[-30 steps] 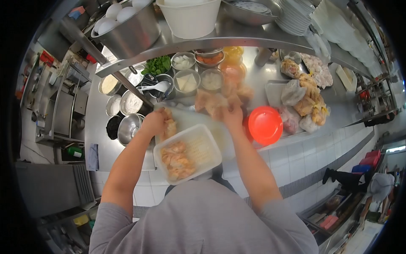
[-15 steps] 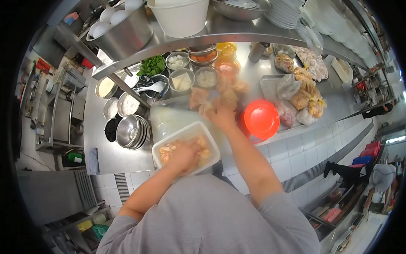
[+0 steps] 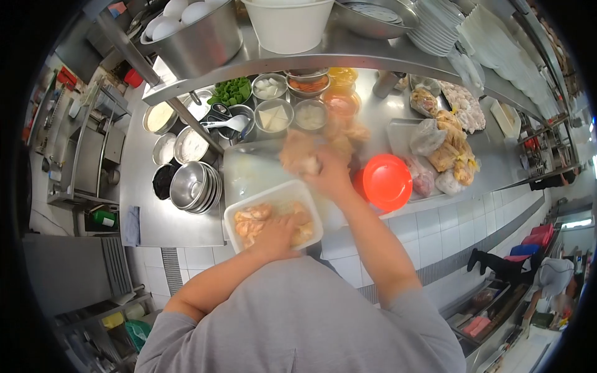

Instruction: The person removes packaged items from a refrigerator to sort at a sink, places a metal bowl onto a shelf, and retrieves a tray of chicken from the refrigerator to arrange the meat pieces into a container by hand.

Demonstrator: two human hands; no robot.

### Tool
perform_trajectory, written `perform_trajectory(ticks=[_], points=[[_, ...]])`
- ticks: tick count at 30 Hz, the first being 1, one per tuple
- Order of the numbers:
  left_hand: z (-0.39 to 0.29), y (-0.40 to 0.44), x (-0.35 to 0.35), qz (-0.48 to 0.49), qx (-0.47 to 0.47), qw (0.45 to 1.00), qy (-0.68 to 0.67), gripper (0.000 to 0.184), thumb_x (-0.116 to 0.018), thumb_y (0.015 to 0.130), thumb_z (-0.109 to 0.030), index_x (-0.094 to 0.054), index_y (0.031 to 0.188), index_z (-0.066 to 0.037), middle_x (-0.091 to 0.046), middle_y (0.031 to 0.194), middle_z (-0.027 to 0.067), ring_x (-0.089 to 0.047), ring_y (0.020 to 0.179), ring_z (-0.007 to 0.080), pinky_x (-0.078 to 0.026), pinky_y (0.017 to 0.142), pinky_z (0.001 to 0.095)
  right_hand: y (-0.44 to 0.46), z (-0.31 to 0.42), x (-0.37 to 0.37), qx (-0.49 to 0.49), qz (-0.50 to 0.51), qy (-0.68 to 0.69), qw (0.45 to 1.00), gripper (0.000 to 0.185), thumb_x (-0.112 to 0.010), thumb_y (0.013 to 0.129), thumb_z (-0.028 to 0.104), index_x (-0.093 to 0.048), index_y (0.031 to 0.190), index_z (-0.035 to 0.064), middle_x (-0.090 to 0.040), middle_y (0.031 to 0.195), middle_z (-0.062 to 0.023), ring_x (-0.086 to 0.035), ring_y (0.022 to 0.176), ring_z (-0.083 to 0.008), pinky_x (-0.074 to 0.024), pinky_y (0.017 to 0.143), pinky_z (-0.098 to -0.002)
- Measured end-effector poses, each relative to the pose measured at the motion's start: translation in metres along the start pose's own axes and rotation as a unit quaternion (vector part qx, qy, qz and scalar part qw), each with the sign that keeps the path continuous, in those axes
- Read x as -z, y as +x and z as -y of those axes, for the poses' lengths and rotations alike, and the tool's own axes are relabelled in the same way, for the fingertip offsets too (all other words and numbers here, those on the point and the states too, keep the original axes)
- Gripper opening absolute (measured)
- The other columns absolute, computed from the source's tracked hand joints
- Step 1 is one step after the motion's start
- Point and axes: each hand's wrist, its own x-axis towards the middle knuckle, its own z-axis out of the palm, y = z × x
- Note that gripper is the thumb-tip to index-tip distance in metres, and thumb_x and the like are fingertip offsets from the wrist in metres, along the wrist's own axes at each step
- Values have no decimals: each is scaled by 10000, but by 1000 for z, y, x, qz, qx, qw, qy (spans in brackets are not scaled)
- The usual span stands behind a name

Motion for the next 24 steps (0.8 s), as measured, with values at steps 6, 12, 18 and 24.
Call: perform_trajectory(ticks=[6,12,18,24], points=[[2,-4,0,24,-47,997,47,809,-831,772,-266,-447,1472,-138,-552,1368,210,-585,1215,396,-497,985,480,-43,-14,-44,355,131,-89,921,368,-815,672,122,-668,1004,61,-701,1037,-131,-673,998,-354,-520,885,-479],[11,-16,-7,-40,-48,997,-40,770,-846,763,-214,-479,1437,-146,-578,1331,167,-629,1140,355,-544,916,457,-43,-30,-58,184,315,-255,895,366,-768,705,90,-697,1064,83,-713,1044,-143,-669,1039,-355,-524,876,-480],[16,-18,-15,-192,-3,966,-172,798,-883,741,-186,-449,1403,-82,-531,1334,194,-604,1157,399,-530,951,464,-3,-9,-13,61,292,-173,939,398,-687,793,153,-690,1177,48,-705,1194,-181,-654,1144,-369,-508,1009,-445],[24,2,-16,-352,27,929,-106,651,-654,847,10,-443,1461,-33,-518,1397,229,-577,1219,428,-506,1006,468,45,-77,-18,-105,19,-410,906,812,-856,729,356,-520,1454,210,-461,1519,-161,-497,1357,-400,-487,1043,-511]])
